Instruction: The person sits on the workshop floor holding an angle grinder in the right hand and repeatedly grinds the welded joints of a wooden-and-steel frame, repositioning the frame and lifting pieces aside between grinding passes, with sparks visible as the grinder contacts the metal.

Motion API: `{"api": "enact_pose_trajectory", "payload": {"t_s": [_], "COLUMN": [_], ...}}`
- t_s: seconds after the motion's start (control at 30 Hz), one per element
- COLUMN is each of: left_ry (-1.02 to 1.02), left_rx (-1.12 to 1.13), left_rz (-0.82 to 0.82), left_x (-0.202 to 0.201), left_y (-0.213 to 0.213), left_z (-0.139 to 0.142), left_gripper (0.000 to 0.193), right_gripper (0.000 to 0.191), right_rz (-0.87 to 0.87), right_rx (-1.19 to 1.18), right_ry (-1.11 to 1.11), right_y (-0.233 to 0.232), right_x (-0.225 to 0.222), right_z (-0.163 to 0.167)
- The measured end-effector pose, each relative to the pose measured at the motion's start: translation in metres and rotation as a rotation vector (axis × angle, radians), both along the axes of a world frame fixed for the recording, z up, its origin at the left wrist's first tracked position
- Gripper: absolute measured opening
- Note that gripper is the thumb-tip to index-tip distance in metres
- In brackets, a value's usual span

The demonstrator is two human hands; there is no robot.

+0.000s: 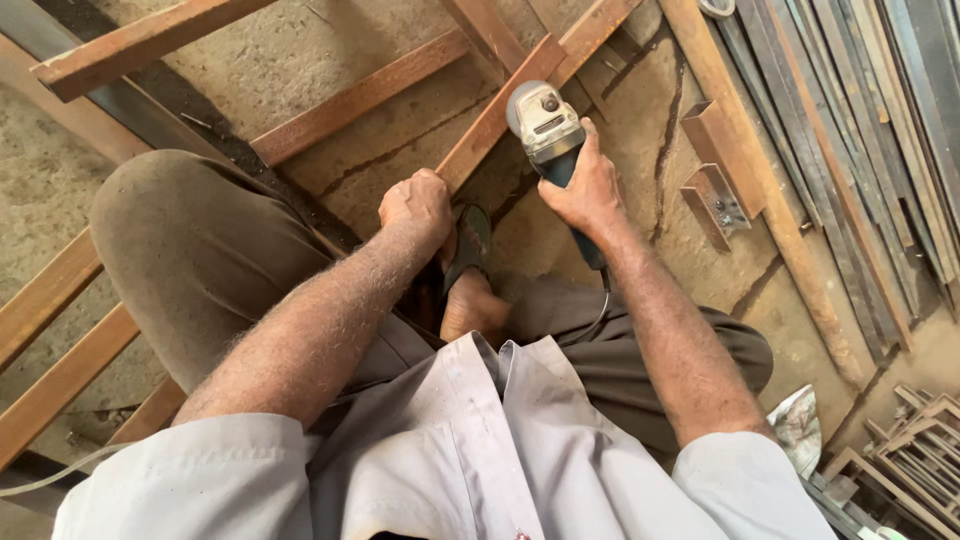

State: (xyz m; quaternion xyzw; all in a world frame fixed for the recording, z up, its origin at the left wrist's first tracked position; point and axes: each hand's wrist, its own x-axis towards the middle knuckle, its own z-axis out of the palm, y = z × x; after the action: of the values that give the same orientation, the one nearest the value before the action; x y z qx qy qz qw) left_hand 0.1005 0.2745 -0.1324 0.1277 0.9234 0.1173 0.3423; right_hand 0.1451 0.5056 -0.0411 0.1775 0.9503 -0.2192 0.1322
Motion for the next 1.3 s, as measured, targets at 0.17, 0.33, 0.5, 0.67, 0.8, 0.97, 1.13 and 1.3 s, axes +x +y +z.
{"api": "enact_pose_trajectory", "payload": {"t_s": [0.17,0.33,0.5,0.67,0.8,0.97,1.13,1.3], "left_ry": [-0.016,0.013,-0.001,-0.015,-0.018,-0.025,-0.056,-0.079], "left_rx": [-0.011,0.043,0.022,-0.021,0.019,0.06,0.011,0.003], "left_rz": [-0.024,0.023,-0.027,-0.09,-0.007,0.076,0.068,0.029], "left_x": [0.001,0.003,0.002,0.001,0.0,0.001,-0.002,-0.004], "left_y": [0.0,-0.004,-0.002,0.0,-0.003,-0.008,-0.008,-0.011], "left_z": [0.002,0.001,0.0,0.0,0.003,0.008,0.013,0.025], "left_gripper": [0.047,0.047,0.044,0.036,0.041,0.038,0.038,0.042], "right_gripper": [0.112,0.111,0.111,0.11,0.11,0.112,0.11,0.113], "right_rz": [0.091,0.189,0.01,-0.044,0.049,0.133,0.044,0.073], "right_rx": [-0.023,-0.016,0.007,0.039,-0.044,-0.058,-0.02,-0.025], "right_ry": [-0.007,0.066,0.037,-0.024,-0.033,0.023,0.107,-0.037], "right_y": [-0.02,-0.03,-0.002,0.005,-0.019,-0.024,-0.007,-0.031], "right_x": [0.023,0.01,-0.028,-0.012,0.02,0.023,-0.004,0.001], "right_z": [-0.005,-0.014,-0.01,0.001,0.001,-0.01,-0.016,-0.01]}}
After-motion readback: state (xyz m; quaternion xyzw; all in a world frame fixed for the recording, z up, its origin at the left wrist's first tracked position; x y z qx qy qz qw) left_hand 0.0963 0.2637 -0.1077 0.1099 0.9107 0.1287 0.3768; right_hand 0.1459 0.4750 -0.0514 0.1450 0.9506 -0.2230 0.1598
